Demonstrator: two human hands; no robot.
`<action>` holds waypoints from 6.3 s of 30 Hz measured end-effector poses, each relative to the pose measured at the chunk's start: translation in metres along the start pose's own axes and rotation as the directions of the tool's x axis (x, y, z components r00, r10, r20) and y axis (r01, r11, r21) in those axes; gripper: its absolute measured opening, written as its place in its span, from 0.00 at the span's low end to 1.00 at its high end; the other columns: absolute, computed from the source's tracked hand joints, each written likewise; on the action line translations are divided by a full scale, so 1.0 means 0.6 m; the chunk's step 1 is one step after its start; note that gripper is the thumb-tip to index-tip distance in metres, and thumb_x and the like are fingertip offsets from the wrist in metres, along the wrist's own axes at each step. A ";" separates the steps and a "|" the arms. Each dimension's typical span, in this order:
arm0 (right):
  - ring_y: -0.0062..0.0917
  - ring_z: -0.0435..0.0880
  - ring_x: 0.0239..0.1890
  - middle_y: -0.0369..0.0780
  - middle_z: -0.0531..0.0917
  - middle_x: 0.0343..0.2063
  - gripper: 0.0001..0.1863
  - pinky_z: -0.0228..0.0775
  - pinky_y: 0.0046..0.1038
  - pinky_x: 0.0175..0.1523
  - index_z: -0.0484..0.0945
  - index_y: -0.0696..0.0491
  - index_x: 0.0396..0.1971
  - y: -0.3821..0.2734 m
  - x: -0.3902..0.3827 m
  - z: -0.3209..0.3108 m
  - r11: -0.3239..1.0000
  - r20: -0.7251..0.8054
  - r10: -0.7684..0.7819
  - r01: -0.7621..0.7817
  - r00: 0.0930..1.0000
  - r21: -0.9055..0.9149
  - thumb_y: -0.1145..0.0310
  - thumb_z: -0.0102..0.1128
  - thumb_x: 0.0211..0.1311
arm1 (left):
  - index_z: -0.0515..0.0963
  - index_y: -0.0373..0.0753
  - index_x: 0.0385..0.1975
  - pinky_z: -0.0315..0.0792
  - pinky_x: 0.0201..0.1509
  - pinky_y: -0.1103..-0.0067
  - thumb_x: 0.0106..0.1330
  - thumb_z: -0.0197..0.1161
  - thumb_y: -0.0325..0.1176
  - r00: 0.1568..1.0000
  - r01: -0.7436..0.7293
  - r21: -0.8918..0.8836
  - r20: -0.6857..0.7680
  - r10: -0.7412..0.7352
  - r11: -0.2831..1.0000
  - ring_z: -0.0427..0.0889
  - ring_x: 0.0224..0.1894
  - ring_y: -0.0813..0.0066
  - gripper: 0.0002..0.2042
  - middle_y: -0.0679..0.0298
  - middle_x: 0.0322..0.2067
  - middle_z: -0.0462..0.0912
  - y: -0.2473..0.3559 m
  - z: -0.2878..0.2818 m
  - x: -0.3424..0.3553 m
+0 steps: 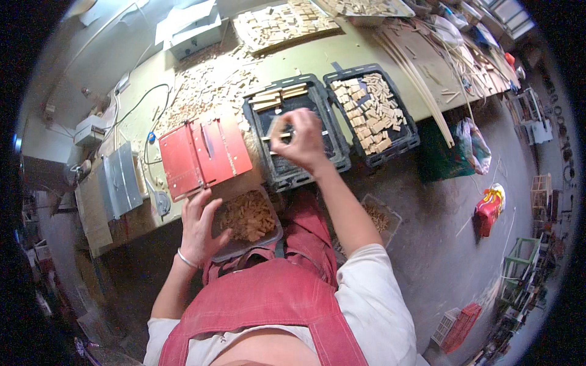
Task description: The person repeatedly feeds small wooden blocks through a red table-mounted cutter, collecting the cut pieces into a clear plastic container. After filling the container, they move it aside and begin handling long thin wooden sticks on the workbench.
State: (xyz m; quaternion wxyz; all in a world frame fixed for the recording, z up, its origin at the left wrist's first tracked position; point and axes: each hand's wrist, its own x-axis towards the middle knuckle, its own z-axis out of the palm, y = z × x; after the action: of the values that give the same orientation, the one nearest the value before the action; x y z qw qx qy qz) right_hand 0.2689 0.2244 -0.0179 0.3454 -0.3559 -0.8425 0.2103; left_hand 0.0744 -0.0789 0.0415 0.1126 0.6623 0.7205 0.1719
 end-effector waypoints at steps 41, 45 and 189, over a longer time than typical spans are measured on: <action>0.39 0.78 0.59 0.43 0.81 0.49 0.19 0.67 0.42 0.67 0.84 0.51 0.47 0.156 0.235 0.225 0.921 0.489 -0.093 0.261 0.867 -0.288 0.67 0.68 0.52 | 0.75 0.32 0.61 0.80 0.56 0.64 0.63 0.71 0.25 0.946 0.325 -0.423 0.134 -0.297 0.846 0.85 0.50 0.50 0.25 0.49 0.49 0.83 0.023 0.082 -0.032; 0.39 0.79 0.52 0.43 0.80 0.41 0.12 0.69 0.42 0.61 0.82 0.52 0.36 0.165 0.229 0.240 0.910 0.396 -0.189 0.312 0.898 -0.274 0.72 0.65 0.48 | 0.74 0.33 0.63 0.80 0.56 0.64 0.64 0.71 0.26 0.945 0.327 -0.437 0.150 -0.290 0.838 0.85 0.51 0.50 0.26 0.48 0.49 0.82 0.015 0.089 -0.042; 0.38 0.83 0.40 0.41 0.83 0.33 0.04 0.75 0.40 0.49 0.82 0.52 0.35 -0.156 -0.064 0.102 0.845 0.183 -0.533 0.529 0.826 0.073 0.74 0.69 0.60 | 0.80 0.41 0.59 0.66 0.67 0.62 0.59 0.77 0.30 0.835 0.145 -0.080 -0.525 -0.165 0.986 0.77 0.61 0.58 0.26 0.59 0.57 0.79 -0.035 0.085 0.033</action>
State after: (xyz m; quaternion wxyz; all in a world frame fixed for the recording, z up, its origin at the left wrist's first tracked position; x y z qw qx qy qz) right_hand 0.2008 0.1276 -0.0193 0.3087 -0.0819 -0.9360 0.1482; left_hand 0.0733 -0.0556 -0.0121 -0.0645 0.5265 0.7716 0.3511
